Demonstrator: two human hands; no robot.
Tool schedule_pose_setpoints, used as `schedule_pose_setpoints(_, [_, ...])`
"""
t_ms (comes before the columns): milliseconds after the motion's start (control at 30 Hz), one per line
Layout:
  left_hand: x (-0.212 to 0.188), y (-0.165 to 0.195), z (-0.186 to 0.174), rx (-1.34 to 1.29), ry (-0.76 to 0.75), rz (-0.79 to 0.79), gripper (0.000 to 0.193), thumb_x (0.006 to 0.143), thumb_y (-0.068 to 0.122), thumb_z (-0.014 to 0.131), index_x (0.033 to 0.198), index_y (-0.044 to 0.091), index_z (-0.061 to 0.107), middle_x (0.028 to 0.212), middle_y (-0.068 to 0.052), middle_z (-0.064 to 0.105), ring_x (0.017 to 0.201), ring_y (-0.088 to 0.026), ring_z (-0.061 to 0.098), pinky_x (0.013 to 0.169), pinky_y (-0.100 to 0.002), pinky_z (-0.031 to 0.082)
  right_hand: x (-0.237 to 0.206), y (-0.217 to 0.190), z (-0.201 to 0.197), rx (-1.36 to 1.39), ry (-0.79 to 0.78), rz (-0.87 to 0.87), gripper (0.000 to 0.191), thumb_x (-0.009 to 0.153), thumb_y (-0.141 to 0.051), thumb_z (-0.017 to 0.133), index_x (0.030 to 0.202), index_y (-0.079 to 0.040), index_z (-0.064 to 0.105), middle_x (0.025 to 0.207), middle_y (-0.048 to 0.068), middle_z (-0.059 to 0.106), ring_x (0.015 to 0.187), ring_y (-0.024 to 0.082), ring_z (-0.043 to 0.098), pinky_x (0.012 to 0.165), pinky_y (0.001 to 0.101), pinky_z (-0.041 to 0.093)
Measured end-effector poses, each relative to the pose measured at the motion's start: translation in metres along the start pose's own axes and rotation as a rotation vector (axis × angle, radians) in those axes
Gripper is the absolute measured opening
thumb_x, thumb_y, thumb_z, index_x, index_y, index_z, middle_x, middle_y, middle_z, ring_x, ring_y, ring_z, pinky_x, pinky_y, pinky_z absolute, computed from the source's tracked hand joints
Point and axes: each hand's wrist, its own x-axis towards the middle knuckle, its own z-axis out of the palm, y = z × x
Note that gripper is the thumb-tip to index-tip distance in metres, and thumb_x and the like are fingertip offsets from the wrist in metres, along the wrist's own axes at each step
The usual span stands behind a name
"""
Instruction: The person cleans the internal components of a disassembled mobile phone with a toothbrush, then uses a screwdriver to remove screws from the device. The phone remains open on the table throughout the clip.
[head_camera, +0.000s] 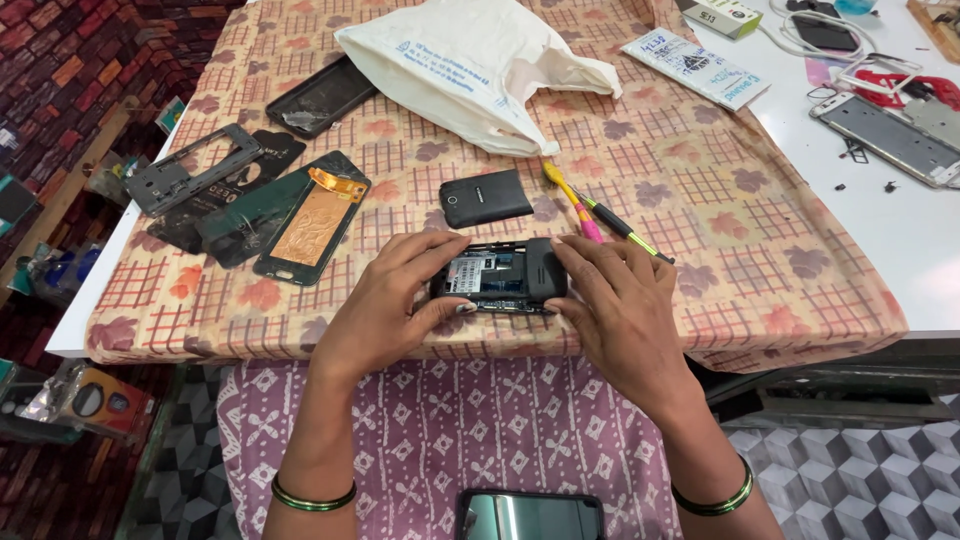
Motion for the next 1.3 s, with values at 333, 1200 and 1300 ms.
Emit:
schedule_pose_setpoints(333, [0.0011,0.0041,0.0002,-0.006,0.017,0.008,0.069,0.076,0.017,0.086,0.139,0.004,0.060,0.134,-0.017,0.062,0.124,-0.036,0.059,0.102,-0.044,0.049,-0.0013,-0.0003,-0.0037,-0.049,-0.060,-0.030,0.055,0.089,-0.026,0.073,0.139,-0.008,0.059,0.137,0.007,0.063,0.123,0.031,0.056,0.103,0.0485,0.036])
schedule_pose_setpoints(1200, [0.0051,0.0074,-0.0065,-0.178,-0.037,-0.034,0.080,0.068,0.007,0.087,0.142,0.007,0.057,0.141,-0.015,0.062,0.126,-0.029,0.065,0.107,-0.037,0.054,-0.0020,-0.0011,-0.0052,-0.038,-0.097,-0.020,0.054,0.090,-0.023,0.070,0.141,-0.012,0.058,0.143,0.011,0.058,0.130,0.031,0.052,0.107,0.0524,0.028])
schedule_pose_setpoints(1300, [0.0051,0.0061,-0.0060,-0.175,-0.032,-0.006,0.078,0.070,0.009,0.088,0.141,0.006,0.058,0.140,-0.017,0.064,0.124,-0.029,0.067,0.105,-0.037,0.055,-0.0017,-0.0006,-0.0055,-0.038,-0.095,-0.015,0.051,0.092,-0.023,0.069,0.141,-0.012,0.059,0.142,0.010,0.058,0.129,0.030,0.053,0.107,0.0526,0.028])
